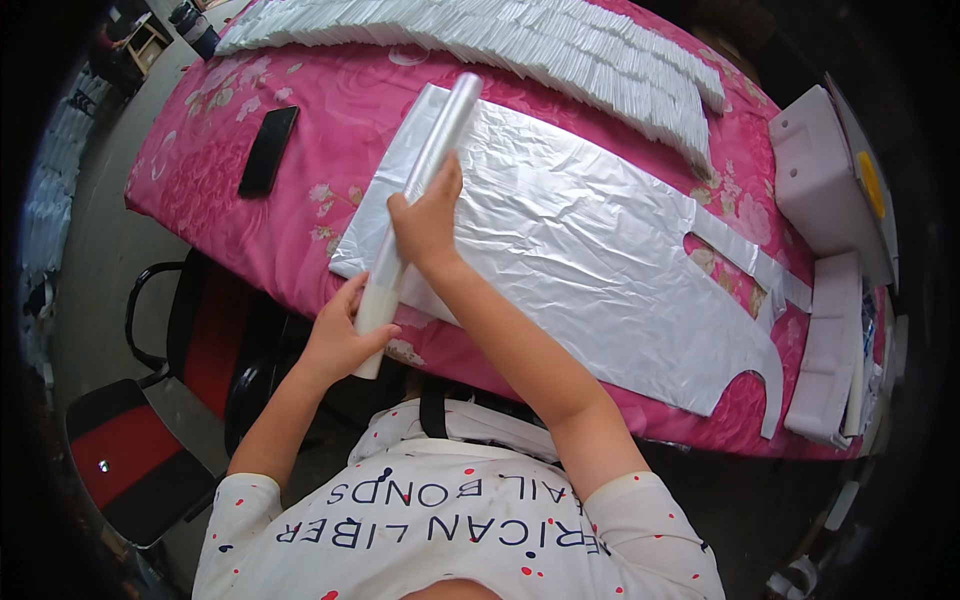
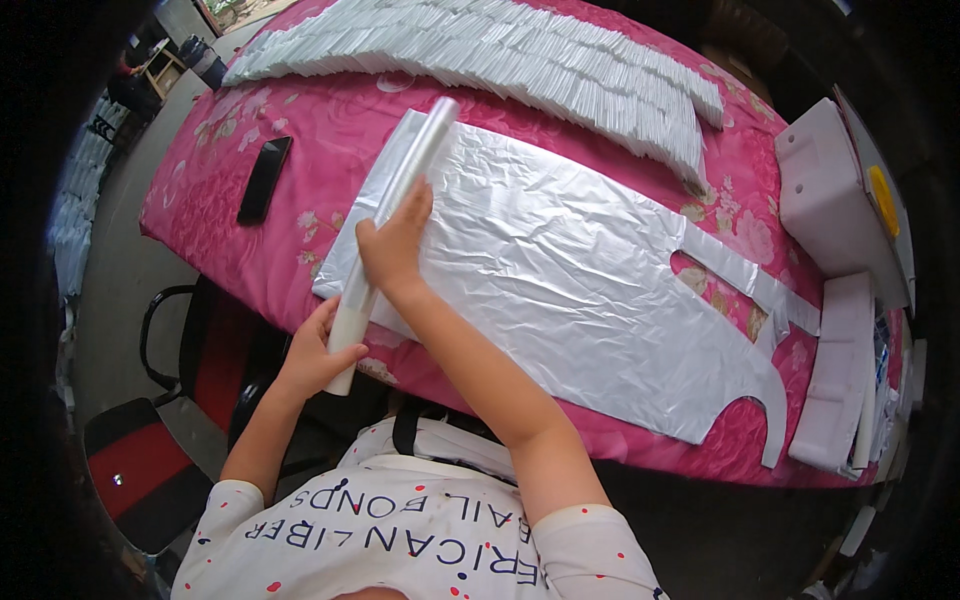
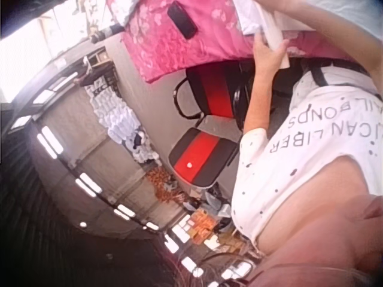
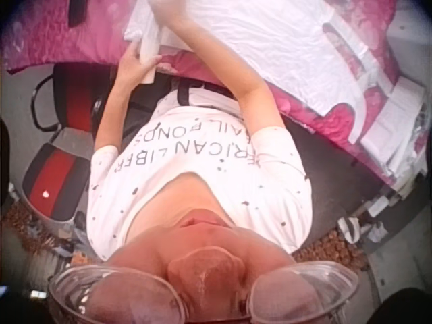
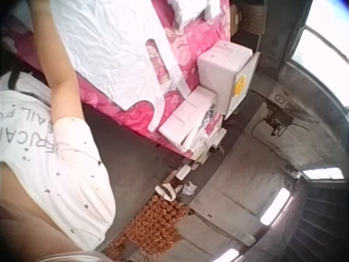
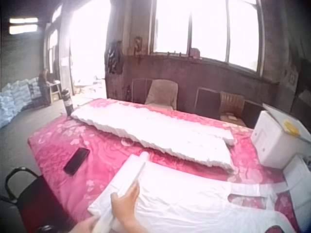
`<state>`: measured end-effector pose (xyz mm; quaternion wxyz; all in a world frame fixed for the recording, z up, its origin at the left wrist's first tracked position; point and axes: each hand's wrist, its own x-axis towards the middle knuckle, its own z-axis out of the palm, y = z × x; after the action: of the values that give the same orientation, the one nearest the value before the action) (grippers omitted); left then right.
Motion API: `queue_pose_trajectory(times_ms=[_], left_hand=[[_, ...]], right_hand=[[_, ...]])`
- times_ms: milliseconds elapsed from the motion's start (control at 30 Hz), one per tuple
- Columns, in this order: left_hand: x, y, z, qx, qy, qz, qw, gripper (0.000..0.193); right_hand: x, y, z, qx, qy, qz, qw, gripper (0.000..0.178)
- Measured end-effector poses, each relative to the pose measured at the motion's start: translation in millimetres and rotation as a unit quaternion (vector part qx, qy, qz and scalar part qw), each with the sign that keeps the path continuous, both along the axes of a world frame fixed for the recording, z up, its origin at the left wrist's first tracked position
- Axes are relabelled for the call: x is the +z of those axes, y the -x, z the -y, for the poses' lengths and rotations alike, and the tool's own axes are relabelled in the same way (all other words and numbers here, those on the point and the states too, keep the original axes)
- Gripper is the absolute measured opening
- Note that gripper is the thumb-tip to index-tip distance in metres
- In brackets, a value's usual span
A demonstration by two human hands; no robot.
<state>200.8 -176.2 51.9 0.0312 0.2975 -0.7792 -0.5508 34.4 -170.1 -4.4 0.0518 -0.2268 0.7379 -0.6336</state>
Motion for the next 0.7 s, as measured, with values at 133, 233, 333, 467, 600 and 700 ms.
queue_pose_trajectory(times_ms=[133,233,333,467,600,700], left_hand=[[6,4,-17,-0.011,-0.462,-0.148,0.875,0.074],[7,12,-30,-0.124,-0.682,-0.223,0.686,0.089],[37,35,-44,-0.123,-0.629,-0.142,0.755,0.085],[22,48,-48,-0.045,-0.325,-0.099,0.939,0.044],[28,55,-61,-0.026,-0.247,-0.072,0.966,0.034],[27,59,-64,-0.015,-0.231,-0.048,0.972,0.034]], right_hand=[[51,20,-32,0.267,0.316,0.432,0.801,0.079],[86,27,-61,0.343,0.356,0.417,0.763,0.072],[105,37,-82,0.333,0.317,0.36,0.812,0.071],[112,50,-109,0.274,0.202,0.27,0.901,0.067],[86,50,-137,0.25,0.106,0.232,0.934,0.062],[75,51,-157,0.268,0.081,0.293,0.914,0.053]])
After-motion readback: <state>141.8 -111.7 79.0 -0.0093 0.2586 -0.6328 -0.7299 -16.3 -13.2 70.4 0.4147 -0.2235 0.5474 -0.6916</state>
